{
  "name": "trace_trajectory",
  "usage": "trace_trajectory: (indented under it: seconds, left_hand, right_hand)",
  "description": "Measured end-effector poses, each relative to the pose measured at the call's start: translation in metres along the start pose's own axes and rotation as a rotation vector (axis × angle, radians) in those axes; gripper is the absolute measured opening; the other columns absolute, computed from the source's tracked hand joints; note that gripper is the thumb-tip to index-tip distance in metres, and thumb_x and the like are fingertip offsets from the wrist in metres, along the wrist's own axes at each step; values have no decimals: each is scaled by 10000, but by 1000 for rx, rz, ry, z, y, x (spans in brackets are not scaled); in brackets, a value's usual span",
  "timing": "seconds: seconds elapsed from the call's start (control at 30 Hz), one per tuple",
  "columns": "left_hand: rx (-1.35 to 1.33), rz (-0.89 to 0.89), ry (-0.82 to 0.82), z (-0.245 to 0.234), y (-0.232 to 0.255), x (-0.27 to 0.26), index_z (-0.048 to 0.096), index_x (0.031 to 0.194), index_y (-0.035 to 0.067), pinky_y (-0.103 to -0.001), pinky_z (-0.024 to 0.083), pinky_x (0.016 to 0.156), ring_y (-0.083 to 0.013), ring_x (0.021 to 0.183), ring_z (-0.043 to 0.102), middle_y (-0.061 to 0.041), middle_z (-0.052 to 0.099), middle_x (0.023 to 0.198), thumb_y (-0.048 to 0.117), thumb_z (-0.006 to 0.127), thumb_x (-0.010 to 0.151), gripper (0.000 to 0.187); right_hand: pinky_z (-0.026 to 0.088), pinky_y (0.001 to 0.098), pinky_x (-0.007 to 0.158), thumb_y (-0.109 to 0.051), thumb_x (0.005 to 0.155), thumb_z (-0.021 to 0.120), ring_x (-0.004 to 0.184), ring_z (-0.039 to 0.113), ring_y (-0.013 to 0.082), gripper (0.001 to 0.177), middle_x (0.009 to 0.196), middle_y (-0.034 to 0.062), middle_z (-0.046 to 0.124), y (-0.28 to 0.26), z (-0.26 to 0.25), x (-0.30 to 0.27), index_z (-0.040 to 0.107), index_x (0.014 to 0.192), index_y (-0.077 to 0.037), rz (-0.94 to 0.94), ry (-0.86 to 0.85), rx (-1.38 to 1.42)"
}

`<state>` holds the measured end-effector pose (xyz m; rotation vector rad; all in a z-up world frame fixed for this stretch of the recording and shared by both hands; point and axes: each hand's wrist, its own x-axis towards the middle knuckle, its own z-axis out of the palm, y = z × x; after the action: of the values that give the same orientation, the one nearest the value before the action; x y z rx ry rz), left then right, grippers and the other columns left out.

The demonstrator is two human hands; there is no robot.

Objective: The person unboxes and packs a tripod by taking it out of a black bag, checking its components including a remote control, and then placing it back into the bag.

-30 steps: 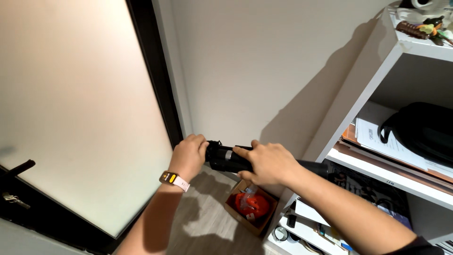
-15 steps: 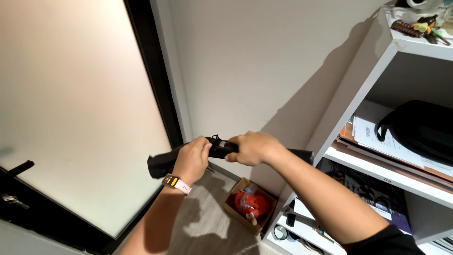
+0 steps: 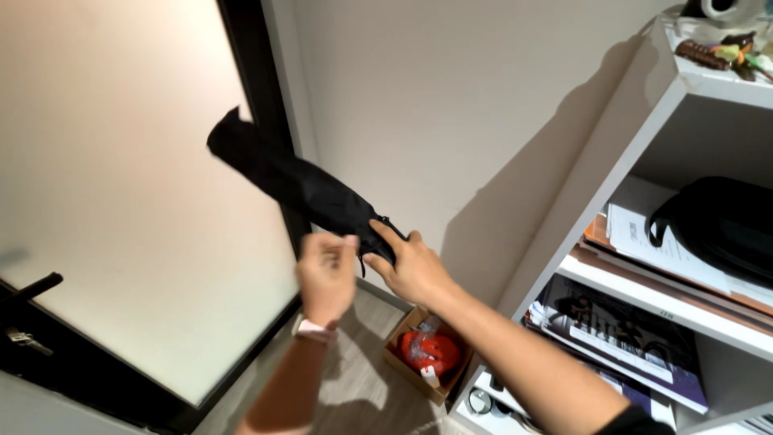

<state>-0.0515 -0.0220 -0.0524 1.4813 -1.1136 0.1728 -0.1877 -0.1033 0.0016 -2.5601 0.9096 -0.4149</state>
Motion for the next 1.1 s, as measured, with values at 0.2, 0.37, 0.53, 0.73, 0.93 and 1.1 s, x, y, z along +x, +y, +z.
trace_trajectory:
  seconds: [0.2,0.37,0.53,0.73,0.93,1.1]
  left_hand:
    - [-772,-651,164,-13,-7,16,616,1035,89,-313,545,731,-119,835,665,-7,695,919,277,745,890,270]
    - [-1162,-793,-164,-15,-17,0,677,952,2,-362,573,702,-220,753,700,-115,731,846,221,718,874,236]
    - [-983,-886,-165,-2,-27,-55,713,1004,-138,-379,587,712,-258,757,710,-170,727,898,115,729,880,282]
    - [-1067,-922,-337,-24,31,-55,685,1080,-66,-367,621,700,-238,747,733,-165,732,928,79,646,818,301]
    - [-909,-954,-357,-28,43,-52,678,1094,-122,-380,629,678,-273,742,733,-197,741,924,68,647,867,298]
    - [-1236,-943,-425,-25,16,-63,639,1220,-101,-389,616,778,-272,850,725,-182,716,1022,166,581,916,409]
  right_hand:
    - [571,480,872,-441,861,703,971,677,465,767,1100,277,586,-22,26,-31,371,1545,-335,65,5,286]
    - [556,415,913,-281,803,716,1036,670,387,980,1177,237,549,-29,36,-64,175,1620,-258,127,-118,504]
    - [522,392,975,-148,681,843,1187,623,316,1232,1325,193,557,-4,47,-118,42,1608,-27,-162,-92,778]
    - [631,374,835,-131,539,921,1045,698,274,1472,1283,103,552,-6,40,-127,-50,1644,-130,288,-224,865]
    - [566,400,870,-134,502,1046,1073,638,281,1400,1248,185,607,26,69,-124,172,1587,-9,-83,-6,656]
    - [565,380,771,-137,726,926,945,673,264,853,1103,182,699,63,79,-101,452,1413,37,-13,-23,864]
